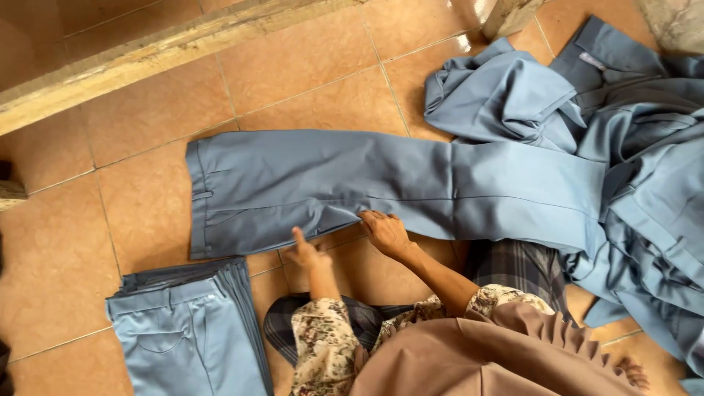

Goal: Folding blue trousers and stacking them neatly on the floor.

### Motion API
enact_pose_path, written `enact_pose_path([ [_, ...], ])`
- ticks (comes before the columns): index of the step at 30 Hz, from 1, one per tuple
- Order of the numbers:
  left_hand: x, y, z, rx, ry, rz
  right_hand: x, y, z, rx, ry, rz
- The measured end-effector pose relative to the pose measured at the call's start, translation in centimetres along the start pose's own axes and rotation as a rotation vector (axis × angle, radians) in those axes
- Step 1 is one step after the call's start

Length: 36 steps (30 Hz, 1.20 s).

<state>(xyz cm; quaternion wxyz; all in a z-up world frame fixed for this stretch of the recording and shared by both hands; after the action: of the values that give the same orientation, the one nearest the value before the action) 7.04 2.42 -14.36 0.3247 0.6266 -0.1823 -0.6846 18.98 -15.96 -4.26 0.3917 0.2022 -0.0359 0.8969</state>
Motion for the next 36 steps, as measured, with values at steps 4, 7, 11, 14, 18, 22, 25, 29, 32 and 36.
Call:
enact_pose_path([
  [4,7.0,0.6,-4.8,0.388,0.213,0.386,0.5,2.1,2.7,0.049,-0.145,0.068],
  [7,9.5,-4.6,-5.6,0.335,0.120,0.322,-2.4,3.4,5.1,-0.064,-0.151,0.085],
  [11,0.2,0.4,-2.1,0.254,0.116,0.233,-10.9,5.8,10.0,-0.368,-0.200,-0.032],
  [14,0.8,-3.3,-0.8,0.175,0.087,0.183,-19.7,9.9,14.8,-0.508,-0.232,-0.297],
  [18,-0.4,-6.0,-0.3,0.159,-0.011,0.209,-34.8,15.8,14.3,-0.631,0.017,-0.488],
  [22,-3.6,-10.6,-1.1,0.159,-0.357,0.091,-41.4,18.4,12.4,-0.342,-0.372,-1.015],
  [25,-4.8,-14.4,-2.3,0.214,-0.101,0.098,-37.3,16.7,14.2,-0.289,-0.572,-1.023],
  [29,-5.7,-6.7,-0.2,0.329,-0.273,0.063,-32.0,14.5,15.1,-0.218,-0.636,-0.982],
  [32,-1.1,-2.8,-0.7,0.333,-0.045,0.179,-34.9,13.3,13.2,-0.231,-0.615,-0.917],
  [36,4.5,-2.8,-1.2,0.257,-0.232,-0.016,-30.9,12.3,14.7,-0.191,-0.455,-0.898],
])
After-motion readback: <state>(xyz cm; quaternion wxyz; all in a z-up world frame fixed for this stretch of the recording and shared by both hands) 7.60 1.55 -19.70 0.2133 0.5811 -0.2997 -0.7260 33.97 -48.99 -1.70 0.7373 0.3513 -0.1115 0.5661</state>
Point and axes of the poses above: each hand's wrist, its own y-axis away from the middle knuckle, its own z-axis out of the back of the hand, x = y × z, the point moved 2 cm from there along -y, towards the middle knuckle
